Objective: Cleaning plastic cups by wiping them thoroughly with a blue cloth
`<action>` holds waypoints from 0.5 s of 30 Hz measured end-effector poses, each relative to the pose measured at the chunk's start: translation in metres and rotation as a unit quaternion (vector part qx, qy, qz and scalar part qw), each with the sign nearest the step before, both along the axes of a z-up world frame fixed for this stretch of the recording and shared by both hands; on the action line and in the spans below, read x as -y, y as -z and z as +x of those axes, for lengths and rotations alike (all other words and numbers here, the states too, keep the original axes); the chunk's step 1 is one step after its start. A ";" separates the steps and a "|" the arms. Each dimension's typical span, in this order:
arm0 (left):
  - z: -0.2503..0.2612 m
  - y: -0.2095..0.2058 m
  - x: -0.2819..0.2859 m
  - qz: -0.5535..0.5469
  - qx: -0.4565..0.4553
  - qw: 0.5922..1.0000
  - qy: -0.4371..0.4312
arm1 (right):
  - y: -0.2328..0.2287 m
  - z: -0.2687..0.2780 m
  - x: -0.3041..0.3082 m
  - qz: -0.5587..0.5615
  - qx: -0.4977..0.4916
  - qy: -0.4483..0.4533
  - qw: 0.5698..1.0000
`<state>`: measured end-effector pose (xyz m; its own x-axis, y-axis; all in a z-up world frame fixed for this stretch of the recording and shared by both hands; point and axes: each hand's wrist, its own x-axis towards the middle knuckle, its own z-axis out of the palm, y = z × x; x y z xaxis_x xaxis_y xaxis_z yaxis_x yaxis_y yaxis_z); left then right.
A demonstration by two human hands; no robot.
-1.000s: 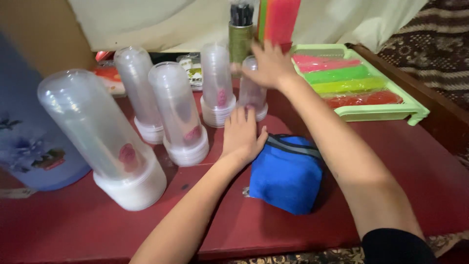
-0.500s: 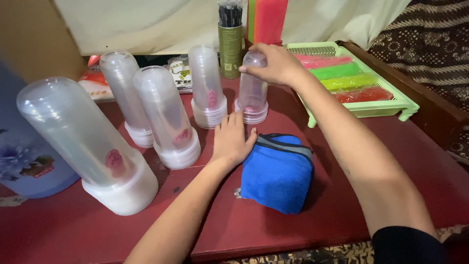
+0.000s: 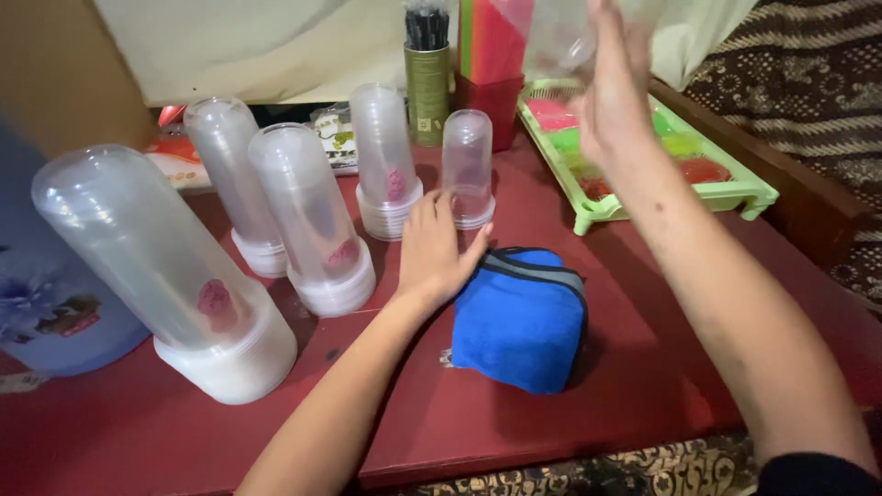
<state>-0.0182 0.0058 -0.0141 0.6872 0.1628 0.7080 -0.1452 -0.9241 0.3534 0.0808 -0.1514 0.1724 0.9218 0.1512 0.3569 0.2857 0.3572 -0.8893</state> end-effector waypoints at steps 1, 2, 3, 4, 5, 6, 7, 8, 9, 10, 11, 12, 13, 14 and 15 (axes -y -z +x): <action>-0.008 -0.009 0.004 0.002 0.000 1.000 0.003 | 0.011 -0.014 0.006 0.002 0.000 0.003 1.000; -0.015 -0.018 0.008 -0.038 0.029 0.998 0.043 | 0.021 -0.027 0.011 -0.014 -0.014 -0.080 0.997; -0.022 -0.028 0.013 -0.078 0.057 0.992 0.083 | 0.031 -0.041 0.016 -0.030 -0.028 -0.163 0.986; -0.018 -0.025 0.012 -0.076 0.060 0.992 0.084 | 0.054 -0.036 0.017 -0.029 -0.025 -0.163 0.986; -0.014 -0.021 0.011 -0.138 0.091 0.977 0.135 | 0.077 -0.030 0.018 -0.046 -0.020 -0.189 0.981; -0.011 -0.016 0.011 -0.200 0.120 0.955 0.184 | 0.102 -0.025 0.019 -0.064 -0.015 -0.216 0.974; -0.013 -0.024 0.015 -0.199 0.121 0.955 0.184 | 0.114 -0.027 0.019 -0.063 -0.013 -0.215 0.974; -0.016 -0.031 0.019 -0.272 0.109 0.935 0.198 | 0.128 -0.030 0.018 -0.108 -0.017 -0.213 0.971; -0.018 -0.038 0.023 -0.344 0.095 0.910 0.210 | 0.142 -0.032 0.018 -0.152 -0.020 -0.210 0.966; -0.022 -0.047 0.029 -0.342 0.093 0.911 0.211 | 0.142 -0.034 0.020 -0.150 -0.020 -0.209 0.966; -0.025 -0.055 0.034 -0.446 0.072 0.863 0.227 | 0.142 -0.036 0.023 -0.212 0.017 -0.243 0.946; -0.027 -0.063 0.041 -0.545 0.049 0.802 0.240 | 0.143 -0.038 0.028 -0.273 0.052 -0.274 0.921; -0.029 -0.065 0.041 -0.545 0.046 0.802 0.241 | 0.137 -0.041 0.033 -0.272 0.051 -0.272 0.922; -0.030 -0.067 0.043 -0.558 0.051 0.795 0.233 | 0.132 -0.044 0.039 -0.326 0.104 -0.283 0.896; -0.031 -0.068 0.045 -0.571 0.055 0.788 0.224 | 0.126 -0.047 0.045 -0.379 0.157 -0.294 0.864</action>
